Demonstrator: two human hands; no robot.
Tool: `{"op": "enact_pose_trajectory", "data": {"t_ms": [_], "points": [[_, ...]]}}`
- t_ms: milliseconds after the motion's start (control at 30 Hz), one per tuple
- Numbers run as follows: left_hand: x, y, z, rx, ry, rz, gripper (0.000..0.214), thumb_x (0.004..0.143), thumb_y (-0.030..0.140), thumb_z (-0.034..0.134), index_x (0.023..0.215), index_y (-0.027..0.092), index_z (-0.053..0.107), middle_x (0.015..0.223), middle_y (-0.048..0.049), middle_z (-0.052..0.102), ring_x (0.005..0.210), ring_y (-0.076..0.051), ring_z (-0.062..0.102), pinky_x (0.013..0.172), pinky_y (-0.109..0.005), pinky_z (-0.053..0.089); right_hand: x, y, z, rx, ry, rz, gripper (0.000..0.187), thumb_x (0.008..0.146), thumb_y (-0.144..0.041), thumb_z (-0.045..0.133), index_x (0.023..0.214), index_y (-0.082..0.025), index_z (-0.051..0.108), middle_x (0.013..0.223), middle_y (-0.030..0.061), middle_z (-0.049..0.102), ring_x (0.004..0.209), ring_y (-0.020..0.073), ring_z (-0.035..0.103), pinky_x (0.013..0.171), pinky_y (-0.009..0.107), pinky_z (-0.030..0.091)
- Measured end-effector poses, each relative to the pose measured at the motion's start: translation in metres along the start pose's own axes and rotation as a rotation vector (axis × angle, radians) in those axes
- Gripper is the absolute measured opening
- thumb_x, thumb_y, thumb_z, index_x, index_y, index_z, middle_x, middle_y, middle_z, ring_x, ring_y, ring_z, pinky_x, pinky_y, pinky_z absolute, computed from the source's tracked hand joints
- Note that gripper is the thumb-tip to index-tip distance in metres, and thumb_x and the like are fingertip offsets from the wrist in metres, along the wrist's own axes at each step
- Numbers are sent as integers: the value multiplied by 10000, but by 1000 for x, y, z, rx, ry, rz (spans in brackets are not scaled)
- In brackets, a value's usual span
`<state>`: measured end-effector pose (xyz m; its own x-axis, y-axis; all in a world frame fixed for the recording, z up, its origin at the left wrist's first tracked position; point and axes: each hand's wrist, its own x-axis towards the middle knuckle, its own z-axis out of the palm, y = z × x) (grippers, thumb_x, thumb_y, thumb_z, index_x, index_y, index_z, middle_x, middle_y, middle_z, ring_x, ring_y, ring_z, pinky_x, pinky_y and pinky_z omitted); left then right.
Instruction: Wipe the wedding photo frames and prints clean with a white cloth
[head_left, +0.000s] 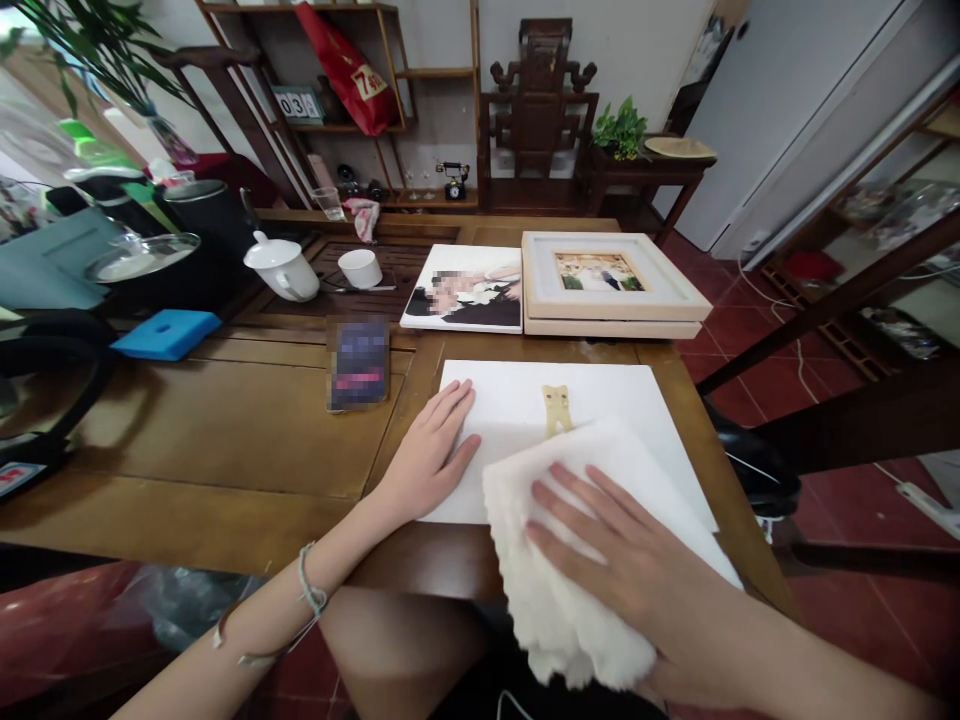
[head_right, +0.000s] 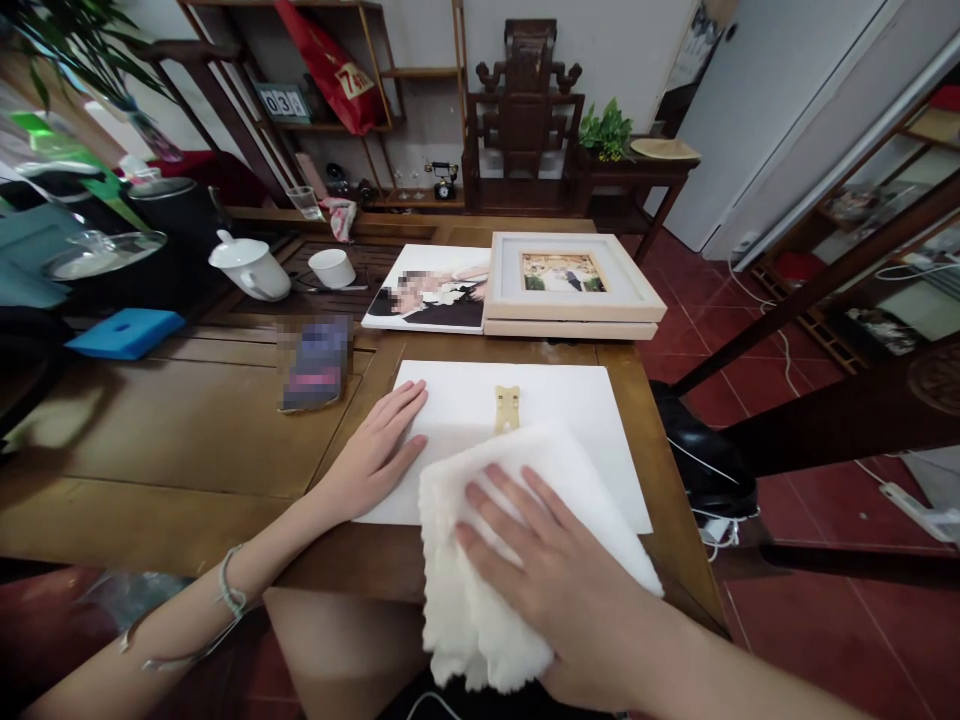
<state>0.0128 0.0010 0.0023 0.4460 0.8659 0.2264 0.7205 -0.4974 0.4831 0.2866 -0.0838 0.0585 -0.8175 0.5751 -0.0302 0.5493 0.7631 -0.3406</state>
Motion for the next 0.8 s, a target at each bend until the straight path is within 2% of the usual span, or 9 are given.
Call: {"op": "enact_pose_trajectory", "data": {"t_ms": [67, 167, 300, 400, 467, 533, 700, 800], "points": [[0, 0, 0, -6, 6, 4, 530, 985, 334, 392, 1487, 171, 344, 1557, -125, 348, 1468, -290, 246, 1188, -534, 259, 4, 7, -4, 39, -46, -59, 1020, 539, -144, 669, 1499, -171, 327, 1607, 121, 184, 1479, 338, 50, 1183, 575, 80], [0, 0, 0, -9, -1, -5, 535, 985, 339, 396, 1490, 174, 338, 1558, -124, 345, 1467, -288, 251, 1189, -532, 258, 16, 39, -14, 82, -15, -47, 941, 606, -87, 594, 1497, -228, 328, 1605, 70, 216, 1482, 269, 104, 1185, 552, 93], [1, 1, -1, -6, -13, -22, 534, 984, 348, 395, 1482, 161, 355, 1555, -130, 351, 1465, -289, 257, 1193, -526, 253, 37, 87, -22, 68, 190, 102, 825, 665, -76, 519, 1462, -251, 394, 1584, 52, 285, 1471, 243, 177, 1179, 566, 74], [1, 2, -1, -4, -13, -23, 531, 984, 349, 389, 1476, 152, 364, 1551, -135, 357, 1463, -291, 259, 1192, -528, 254, 51, 101, -22, 32, 306, 251, 753, 675, -95, 506, 1420, -201, 469, 1535, 95, 383, 1451, 272, 244, 1174, 572, 101], [1, 2, -1, -3, -11, -21, 530, 986, 349, 380, 1474, 143, 367, 1549, -141, 358, 1463, -292, 259, 1190, -529, 258, 56, 94, -19, 31, 315, 294, 740, 664, -99, 505, 1399, -183, 500, 1515, 106, 415, 1444, 291, 258, 1171, 577, 114], [1, 2, -1, -2, -8, -19, 529, 988, 349, 373, 1474, 141, 365, 1548, -143, 359, 1461, -292, 263, 1187, -530, 262, 54, 74, -14, 16, 278, 273, 754, 643, -111, 527, 1394, -180, 509, 1519, 110, 408, 1452, 309, 230, 1169, 590, 103], [1, -1, 1, -9, -3, -2, 526, 981, 303, 365, 1475, 120, 363, 1551, -151, 350, 1465, -283, 252, 1199, -506, 250, 34, 7, -2, -6, 59, 58, 944, 535, -135, 613, 1457, -137, 413, 1563, 144, 314, 1474, 350, 97, 1170, 597, 4], [0, -3, 1, -26, 4, 19, 514, 980, 247, 328, 1478, 121, 361, 1554, -147, 345, 1467, -274, 247, 1202, -502, 247, 30, -3, -4, 42, -5, 6, 950, 550, -144, 624, 1470, -136, 387, 1574, 139, 291, 1477, 321, 108, 1188, 549, 63]]}}
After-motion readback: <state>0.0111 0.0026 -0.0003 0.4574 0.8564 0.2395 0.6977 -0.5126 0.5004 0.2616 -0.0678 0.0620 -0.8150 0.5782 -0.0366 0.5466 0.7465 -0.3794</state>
